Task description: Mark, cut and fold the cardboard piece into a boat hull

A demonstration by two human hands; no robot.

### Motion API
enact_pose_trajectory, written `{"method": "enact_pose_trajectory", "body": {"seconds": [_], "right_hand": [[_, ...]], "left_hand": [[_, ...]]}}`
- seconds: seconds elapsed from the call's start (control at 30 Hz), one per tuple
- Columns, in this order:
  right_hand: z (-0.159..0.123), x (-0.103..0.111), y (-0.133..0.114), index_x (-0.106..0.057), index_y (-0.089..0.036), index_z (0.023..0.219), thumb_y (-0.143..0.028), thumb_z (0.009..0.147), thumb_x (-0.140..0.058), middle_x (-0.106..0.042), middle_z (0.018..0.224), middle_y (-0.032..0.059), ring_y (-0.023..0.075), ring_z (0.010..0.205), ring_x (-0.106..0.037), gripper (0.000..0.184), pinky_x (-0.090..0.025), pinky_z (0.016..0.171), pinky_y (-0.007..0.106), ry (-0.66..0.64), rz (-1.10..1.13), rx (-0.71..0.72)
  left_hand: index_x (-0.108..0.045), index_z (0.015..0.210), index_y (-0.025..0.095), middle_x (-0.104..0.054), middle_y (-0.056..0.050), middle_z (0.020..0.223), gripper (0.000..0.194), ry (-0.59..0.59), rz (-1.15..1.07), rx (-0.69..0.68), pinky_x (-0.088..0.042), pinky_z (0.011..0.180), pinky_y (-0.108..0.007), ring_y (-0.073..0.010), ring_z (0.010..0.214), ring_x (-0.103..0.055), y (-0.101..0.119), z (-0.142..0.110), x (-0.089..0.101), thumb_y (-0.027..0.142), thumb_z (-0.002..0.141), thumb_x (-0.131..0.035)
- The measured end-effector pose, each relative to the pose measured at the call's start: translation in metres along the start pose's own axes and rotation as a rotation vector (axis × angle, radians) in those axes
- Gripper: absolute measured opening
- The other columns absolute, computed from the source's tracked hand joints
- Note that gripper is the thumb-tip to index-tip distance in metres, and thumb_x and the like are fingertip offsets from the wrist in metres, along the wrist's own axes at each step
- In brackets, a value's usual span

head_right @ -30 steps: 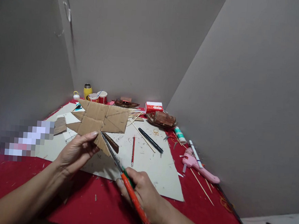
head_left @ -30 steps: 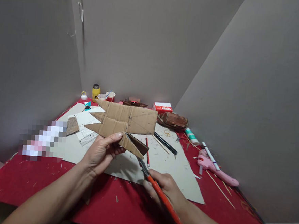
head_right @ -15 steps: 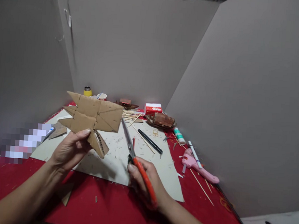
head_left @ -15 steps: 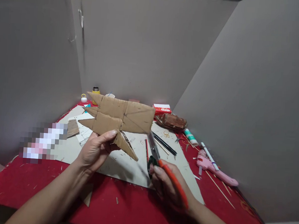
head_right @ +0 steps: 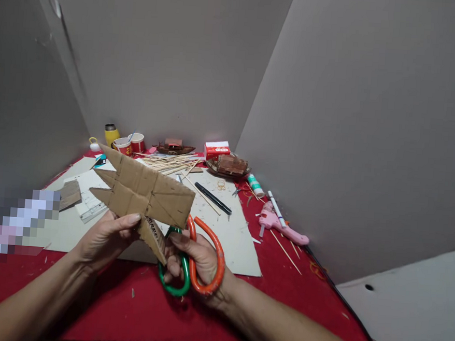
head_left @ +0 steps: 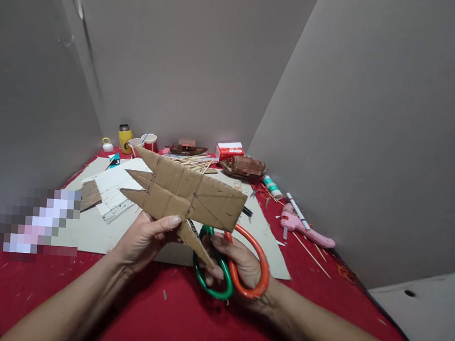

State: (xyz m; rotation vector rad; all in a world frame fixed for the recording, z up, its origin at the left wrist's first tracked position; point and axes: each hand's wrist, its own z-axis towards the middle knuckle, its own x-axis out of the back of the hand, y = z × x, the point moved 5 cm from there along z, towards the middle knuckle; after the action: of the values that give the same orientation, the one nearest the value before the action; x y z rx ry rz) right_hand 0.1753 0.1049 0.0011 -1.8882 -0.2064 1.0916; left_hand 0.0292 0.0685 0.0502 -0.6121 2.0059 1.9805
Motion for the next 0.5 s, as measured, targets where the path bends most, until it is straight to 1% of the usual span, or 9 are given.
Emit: {"method": "enact_pose_trajectory", "body": {"seconds": [0.07,0.13,0.2,0.23,0.3,0.37,0.43,0.5], "right_hand": [[0.0,0.003,0.001,-0.064,-0.012,0.069,-0.05,0.069,-0.082,-0.059,0.044,-0.0002,0.0092,0.036,-0.052,0.041,-0.046,0.038,0.018,0.025,0.039,-0.014],[0.001,0.004,0.0,-0.068,-0.011,0.077,-0.045,0.068,-0.085,-0.065,0.052,0.0015,0.009,0.04,-0.055,0.039,-0.046,0.039,0.017,0.052,0.08,-0.008],[0.0,0.004,-0.003,-0.07,-0.013,0.085,-0.04,0.064,-0.088,-0.066,0.06,0.0,0.0072,0.044,-0.055,0.039,-0.046,0.042,0.016,0.071,0.12,0.011],[0.0,0.003,-0.005,-0.069,-0.013,0.084,-0.038,0.062,-0.089,-0.065,0.06,-0.0012,0.0066,0.045,-0.053,0.038,-0.045,0.043,0.016,0.075,0.135,0.02],[-0.001,0.0,-0.009,-0.066,-0.013,0.072,-0.036,0.06,-0.09,-0.057,0.053,-0.0035,0.0062,0.043,-0.049,0.035,-0.043,0.042,0.017,0.082,0.152,0.033],[-0.002,-0.003,-0.012,-0.061,-0.015,0.063,-0.036,0.057,-0.09,-0.05,0.047,-0.0048,0.0067,0.042,-0.046,0.036,-0.041,0.042,0.018,0.102,0.161,0.053],[-0.003,-0.003,-0.015,-0.059,-0.016,0.062,-0.034,0.056,-0.089,-0.049,0.047,-0.0051,0.0073,0.044,-0.046,0.036,-0.041,0.043,0.018,0.134,0.169,0.087],[-0.003,0.0,-0.02,-0.058,-0.018,0.065,-0.031,0.056,-0.088,-0.048,0.049,-0.0066,0.0066,0.045,-0.044,0.034,-0.041,0.045,0.018,0.174,0.175,0.129]], "left_hand": [[-0.073,0.099,0.014,-0.074,-0.008,0.093,0.034,-0.003,0.003,0.016,-0.055,0.065,-0.024,-0.0159,0.076,-0.066,-0.002,0.0,0.0,0.029,0.069,-0.083],[-0.073,0.096,0.013,-0.074,-0.008,0.091,0.034,-0.01,0.002,0.034,-0.055,0.063,-0.025,-0.0158,0.073,-0.066,-0.004,-0.001,-0.001,0.029,0.068,-0.084],[-0.074,0.092,0.013,-0.074,-0.008,0.089,0.032,-0.023,0.001,0.047,-0.055,0.06,-0.025,-0.0151,0.07,-0.065,-0.005,-0.002,-0.003,0.03,0.067,-0.084],[-0.074,0.09,0.012,-0.074,-0.008,0.087,0.031,-0.027,-0.002,0.05,-0.054,0.059,-0.024,-0.0145,0.068,-0.064,-0.006,-0.002,-0.004,0.03,0.067,-0.084],[-0.075,0.089,0.013,-0.074,-0.007,0.083,0.029,-0.024,-0.018,0.057,-0.055,0.058,-0.023,-0.0139,0.067,-0.064,-0.009,-0.003,-0.005,0.031,0.068,-0.084],[-0.076,0.087,0.013,-0.073,-0.006,0.079,0.028,-0.014,-0.041,0.06,-0.055,0.057,-0.023,-0.0139,0.065,-0.064,-0.011,-0.003,-0.006,0.031,0.068,-0.085],[-0.077,0.086,0.014,-0.073,-0.005,0.076,0.027,-0.011,-0.061,0.069,-0.056,0.055,-0.022,-0.0136,0.063,-0.064,-0.012,-0.003,-0.007,0.031,0.067,-0.086],[-0.077,0.083,0.015,-0.074,-0.003,0.075,0.027,0.034,-0.113,0.07,-0.056,0.054,-0.02,-0.0126,0.062,-0.065,-0.008,-0.003,-0.004,0.029,0.063,-0.089]]}}
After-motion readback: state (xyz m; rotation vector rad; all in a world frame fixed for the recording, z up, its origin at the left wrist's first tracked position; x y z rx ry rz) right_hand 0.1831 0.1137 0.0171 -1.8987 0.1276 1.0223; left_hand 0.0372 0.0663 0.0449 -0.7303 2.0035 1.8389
